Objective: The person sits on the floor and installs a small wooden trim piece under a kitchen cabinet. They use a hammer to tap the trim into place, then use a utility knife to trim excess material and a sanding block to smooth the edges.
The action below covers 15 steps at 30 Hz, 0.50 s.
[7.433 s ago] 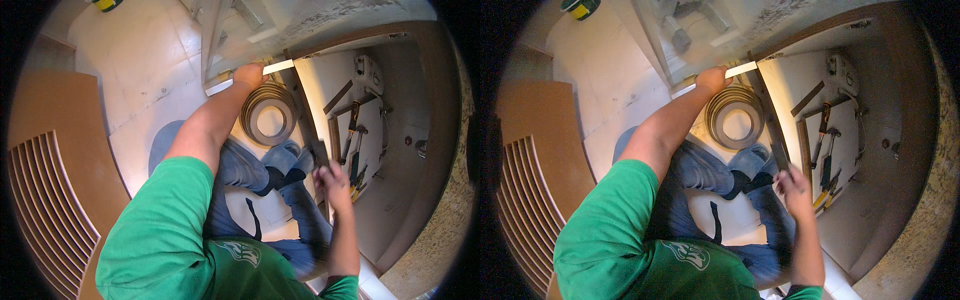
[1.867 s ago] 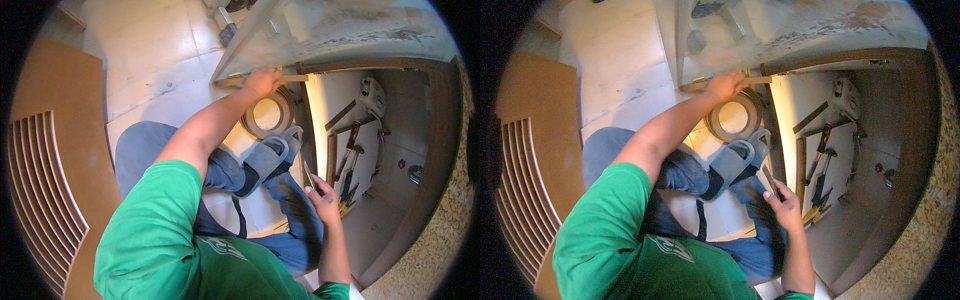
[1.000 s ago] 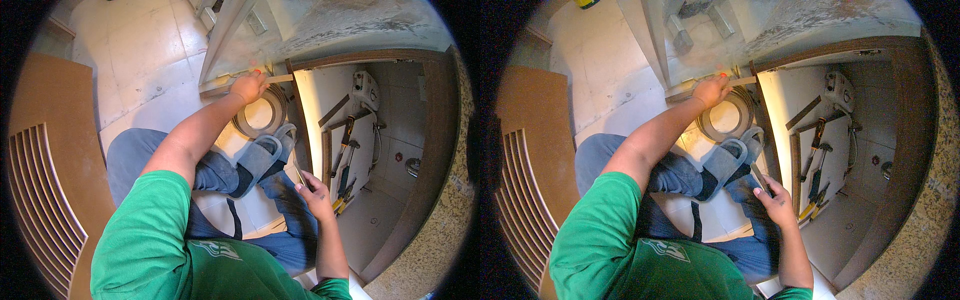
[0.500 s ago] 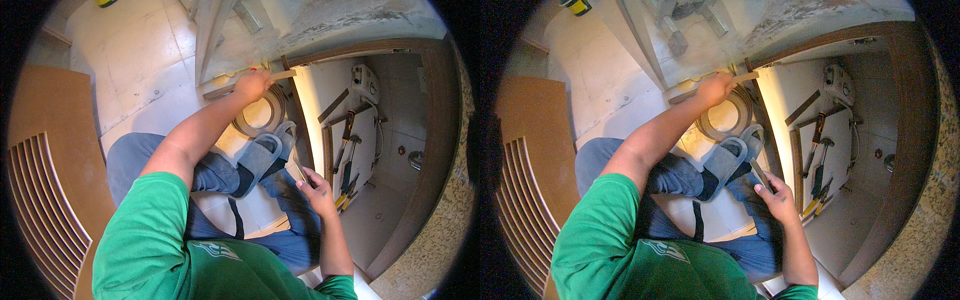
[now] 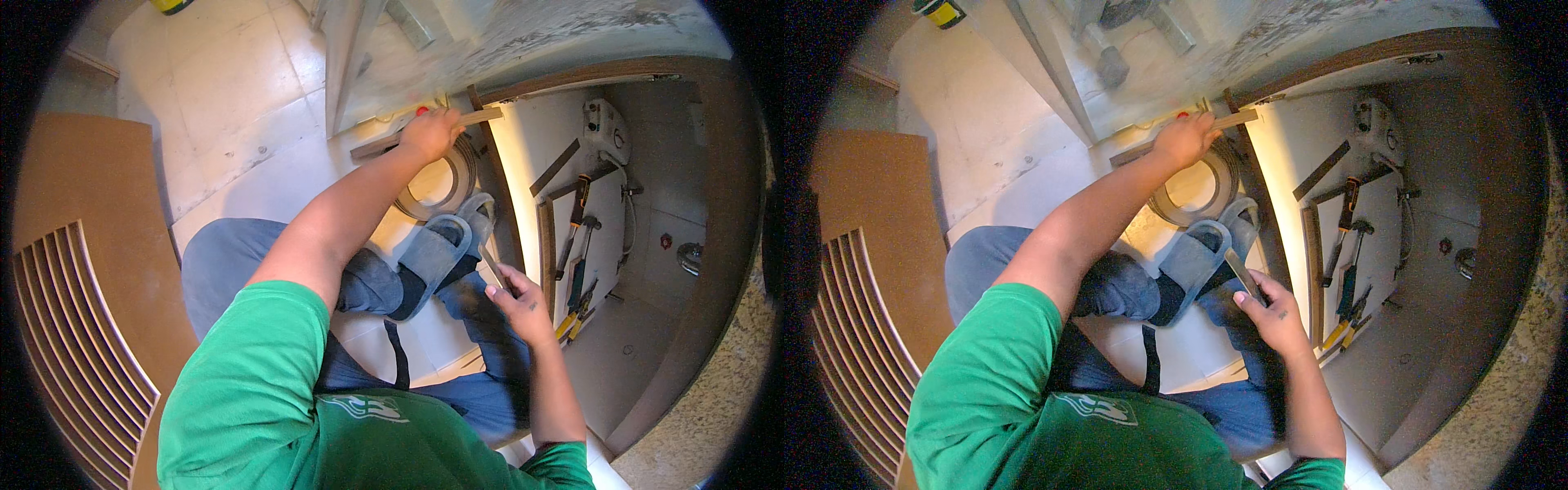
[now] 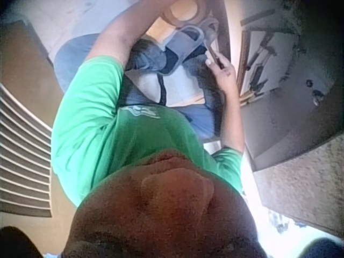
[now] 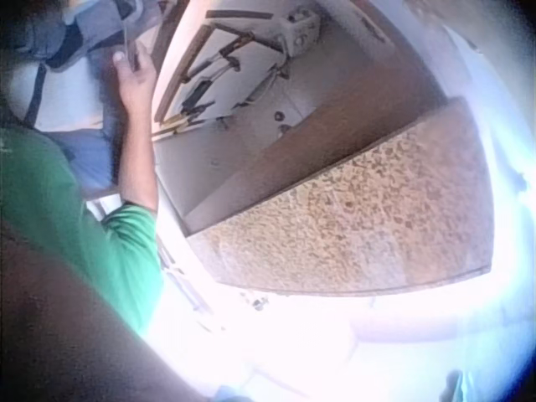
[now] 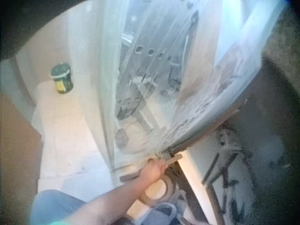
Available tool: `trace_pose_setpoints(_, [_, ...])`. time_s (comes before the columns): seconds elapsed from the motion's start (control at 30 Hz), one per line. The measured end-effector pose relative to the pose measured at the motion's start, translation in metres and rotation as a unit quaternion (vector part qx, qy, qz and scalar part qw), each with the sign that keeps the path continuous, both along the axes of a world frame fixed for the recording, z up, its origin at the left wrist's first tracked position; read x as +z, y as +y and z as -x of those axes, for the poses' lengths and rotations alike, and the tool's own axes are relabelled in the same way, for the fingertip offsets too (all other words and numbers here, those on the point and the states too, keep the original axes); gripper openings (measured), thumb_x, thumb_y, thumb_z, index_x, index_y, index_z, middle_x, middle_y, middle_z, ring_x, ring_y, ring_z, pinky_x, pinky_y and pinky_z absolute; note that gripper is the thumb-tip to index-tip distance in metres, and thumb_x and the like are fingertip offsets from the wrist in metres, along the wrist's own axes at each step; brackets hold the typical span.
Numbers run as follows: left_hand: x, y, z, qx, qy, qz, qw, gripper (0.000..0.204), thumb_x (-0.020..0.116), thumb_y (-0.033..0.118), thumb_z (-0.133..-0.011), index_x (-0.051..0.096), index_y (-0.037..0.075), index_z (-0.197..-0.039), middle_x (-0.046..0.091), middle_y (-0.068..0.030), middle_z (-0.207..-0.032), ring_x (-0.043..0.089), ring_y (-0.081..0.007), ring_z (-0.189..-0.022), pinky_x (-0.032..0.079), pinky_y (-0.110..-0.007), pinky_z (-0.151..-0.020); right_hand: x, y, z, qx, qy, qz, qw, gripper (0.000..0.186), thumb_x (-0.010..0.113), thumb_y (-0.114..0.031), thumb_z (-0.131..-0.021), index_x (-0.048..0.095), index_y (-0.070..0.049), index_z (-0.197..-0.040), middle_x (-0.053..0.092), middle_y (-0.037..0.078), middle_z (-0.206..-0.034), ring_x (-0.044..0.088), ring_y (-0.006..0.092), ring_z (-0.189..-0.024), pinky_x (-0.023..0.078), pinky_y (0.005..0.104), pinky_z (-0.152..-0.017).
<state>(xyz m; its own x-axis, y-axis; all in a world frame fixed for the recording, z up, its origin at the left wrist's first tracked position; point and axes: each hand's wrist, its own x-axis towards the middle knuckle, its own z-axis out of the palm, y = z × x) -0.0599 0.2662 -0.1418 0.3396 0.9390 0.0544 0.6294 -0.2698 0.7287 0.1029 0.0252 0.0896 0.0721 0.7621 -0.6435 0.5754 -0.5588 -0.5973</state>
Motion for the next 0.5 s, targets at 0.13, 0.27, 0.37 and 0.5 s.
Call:
trace_pose_setpoints(0.13, [0.001,0.001,0.0,-0.005,0.018,0.014,1.0,0.036,0.052,0.042,-0.1,0.053,0.008,-0.112,0.067,-0.0194,-0.107,0.066,-0.0395,-0.098,0.054,-0.052,-0.082,-0.001,0.018,-0.001,-0.008,-0.07,-0.011,0.997,0.049,0.074,-0.017,-0.089,0.06,0.003,-0.132,0.066,0.015,-0.125,0.061,0.0222,-0.117,0.044,0.0345,-0.105])
trace_pose_setpoints(0.27, [0.002,0.002,0.001,-0.002,0.016,0.011,1.0,0.034,0.053,0.042,-0.1,0.054,0.009,-0.11,0.067,-0.019,-0.106,0.067,-0.0396,-0.097,0.054,-0.052,-0.081,0.01,0.045,-0.003,-0.01,-0.051,-0.072,0.996,0.052,0.071,-0.013,-0.09,0.055,0.005,-0.136,0.067,0.016,-0.125,0.061,0.0225,-0.117,0.044,0.034,-0.105])
trace_pose_setpoints(0.37, [0.004,0.001,0.002,0.003,0.013,0.002,1.0,0.032,0.054,0.04,-0.1,0.054,0.009,-0.109,0.068,-0.0189,-0.104,0.067,-0.0398,-0.096,0.054,-0.052,-0.08,0.019,0.066,-0.002,-0.002,-0.028,-0.087,0.996,0.048,0.069,-0.011,-0.09,0.056,0.005,-0.133,0.068,0.013,-0.118,0.062,0.0197,-0.11,0.046,0.032,-0.099])
trace_pose_setpoints(0.5, [0.007,0.0,0.003,-0.01,0.03,0.015,0.999,0.032,0.052,0.039,-0.1,0.054,0.009,-0.112,0.066,-0.0186,-0.108,0.067,-0.0378,-0.099,0.055,-0.05,-0.081,0.021,0.09,0.0,0.008,-0.051,-0.114,0.992,0.047,0.069,-0.014,-0.091,0.057,0.005,-0.132,0.068,0.013,-0.115,0.063,0.0195,-0.107,0.047,0.0315,-0.097])
